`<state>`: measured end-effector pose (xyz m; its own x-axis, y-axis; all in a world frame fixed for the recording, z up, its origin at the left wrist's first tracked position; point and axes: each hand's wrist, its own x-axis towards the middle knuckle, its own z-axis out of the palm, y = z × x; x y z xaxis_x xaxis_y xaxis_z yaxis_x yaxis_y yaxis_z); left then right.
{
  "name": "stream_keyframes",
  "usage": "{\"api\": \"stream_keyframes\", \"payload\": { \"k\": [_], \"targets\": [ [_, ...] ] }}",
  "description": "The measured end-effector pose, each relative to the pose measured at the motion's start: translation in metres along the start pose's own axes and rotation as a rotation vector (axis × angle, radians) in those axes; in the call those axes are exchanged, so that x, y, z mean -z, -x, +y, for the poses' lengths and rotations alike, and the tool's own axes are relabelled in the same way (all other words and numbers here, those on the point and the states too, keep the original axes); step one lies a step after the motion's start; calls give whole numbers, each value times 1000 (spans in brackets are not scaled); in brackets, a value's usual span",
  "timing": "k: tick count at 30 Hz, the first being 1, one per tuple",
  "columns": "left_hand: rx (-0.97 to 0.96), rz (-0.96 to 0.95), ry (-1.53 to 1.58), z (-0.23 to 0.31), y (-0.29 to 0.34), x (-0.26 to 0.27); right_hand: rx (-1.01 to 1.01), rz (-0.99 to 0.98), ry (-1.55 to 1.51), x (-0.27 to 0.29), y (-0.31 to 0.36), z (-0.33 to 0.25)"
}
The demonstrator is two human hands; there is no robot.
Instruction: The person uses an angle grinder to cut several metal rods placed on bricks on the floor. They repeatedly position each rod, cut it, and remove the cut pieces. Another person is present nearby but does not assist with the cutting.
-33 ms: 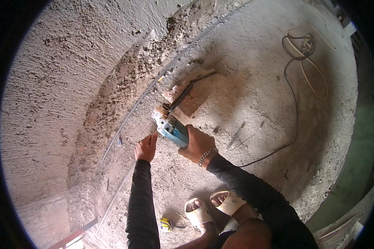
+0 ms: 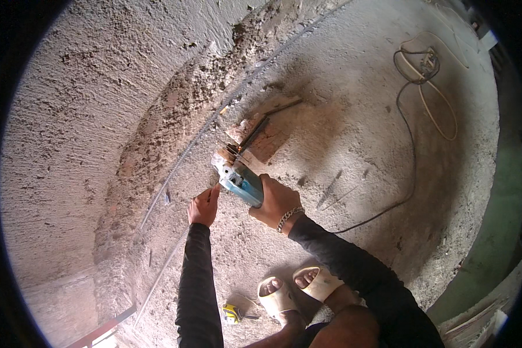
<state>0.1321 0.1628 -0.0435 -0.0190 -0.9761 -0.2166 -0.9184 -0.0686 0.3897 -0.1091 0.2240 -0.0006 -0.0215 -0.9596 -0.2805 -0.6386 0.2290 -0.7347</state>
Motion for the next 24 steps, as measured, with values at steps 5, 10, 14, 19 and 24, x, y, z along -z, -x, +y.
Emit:
{"api": "stream_keyframes", "payload": {
  "k": [5, 10, 14, 19, 24],
  "targets": [
    [32, -34, -20, 1, -7, 4, 6, 4, 12, 2, -7, -1],
    [69, -60, -48, 1, -9, 0, 14, 9, 23, 4, -6, 0],
    [32, -43, -12, -4, -10, -2, 29, 28, -10, 3, -5, 0],
    [-15, 37, 33, -10, -10, -8, -20, -9, 10, 5, -7, -3],
    [-104, 43, 165, -16, -16, -7, -2, 13, 2, 11, -3, -6]
  ]
}}
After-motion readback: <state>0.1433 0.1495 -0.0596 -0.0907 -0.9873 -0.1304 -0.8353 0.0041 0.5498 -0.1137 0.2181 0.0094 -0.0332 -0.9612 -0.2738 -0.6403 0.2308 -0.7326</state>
